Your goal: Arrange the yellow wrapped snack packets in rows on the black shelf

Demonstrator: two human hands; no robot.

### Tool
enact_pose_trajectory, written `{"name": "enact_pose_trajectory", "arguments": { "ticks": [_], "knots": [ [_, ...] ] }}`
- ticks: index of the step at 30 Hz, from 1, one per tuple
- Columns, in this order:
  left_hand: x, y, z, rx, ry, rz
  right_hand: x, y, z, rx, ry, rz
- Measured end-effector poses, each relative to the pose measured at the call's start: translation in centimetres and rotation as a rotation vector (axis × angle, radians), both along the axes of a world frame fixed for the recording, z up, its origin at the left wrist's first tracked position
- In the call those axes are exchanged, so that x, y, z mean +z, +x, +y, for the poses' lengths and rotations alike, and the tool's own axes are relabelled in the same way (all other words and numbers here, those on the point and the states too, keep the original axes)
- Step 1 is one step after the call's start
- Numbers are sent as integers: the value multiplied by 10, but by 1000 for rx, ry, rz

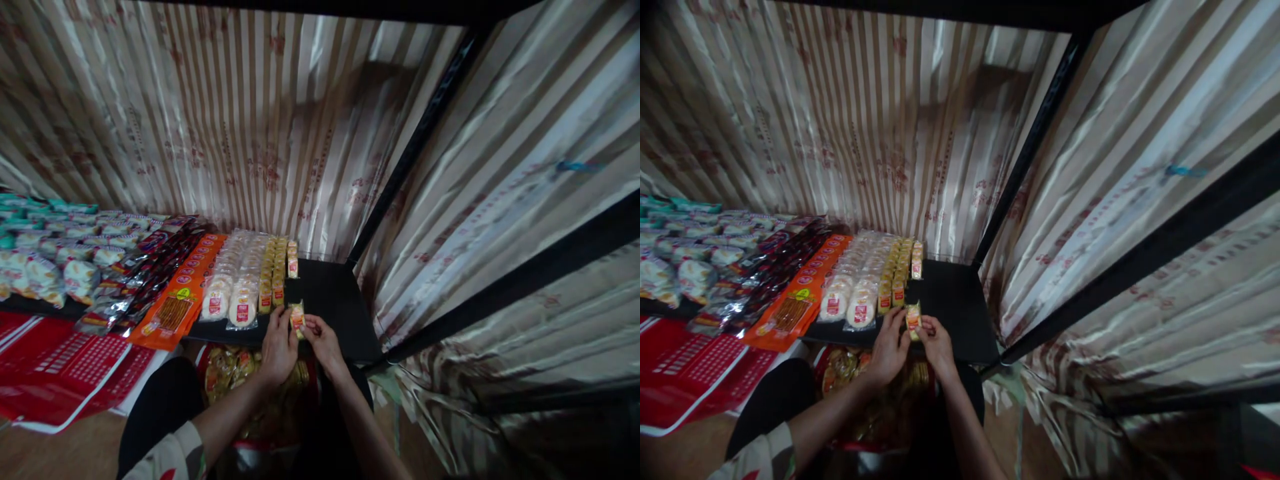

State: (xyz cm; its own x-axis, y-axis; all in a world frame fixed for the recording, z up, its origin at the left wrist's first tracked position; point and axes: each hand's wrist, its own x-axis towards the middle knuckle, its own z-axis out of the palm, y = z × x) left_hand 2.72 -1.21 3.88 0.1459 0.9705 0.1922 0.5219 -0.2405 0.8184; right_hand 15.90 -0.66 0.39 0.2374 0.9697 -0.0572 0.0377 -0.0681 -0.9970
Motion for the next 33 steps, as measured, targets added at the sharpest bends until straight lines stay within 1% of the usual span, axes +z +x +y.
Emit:
{"name": "enact_pose_trajectory", "arguments": {
  "ticks": [3, 6, 11, 14, 17, 20, 25, 30, 33],
  "knots": [
    [0, 16, 9, -22, -80, -44, -7, 6, 28, -82, 32, 13],
    [-6, 33, 27, -8, -202, -121, -14, 10, 57, -142, 49, -26],
    [-22, 54, 71, 18, -306, -258, -20, 15, 97, -169, 1, -222],
    [-32, 62, 94, 63, -347, -311, -19, 17, 116, -200, -57, -380],
    [-40, 66, 110, 84, -349, -337, -15, 16, 131, -209, -102, -495],
    [-43, 67, 117, 75, -329, -354, -13, 15, 140, -199, -105, -532],
    [-41, 68, 120, 69, -362, -379, -14, 13, 147, -164, -35, -571],
    [-39, 69, 121, 70, -374, -385, -16, 11, 151, -121, -15, -484],
    [-39, 68, 120, 69, -328, -410, -16, 9, 152, -100, 29, -436]
  ]
}}
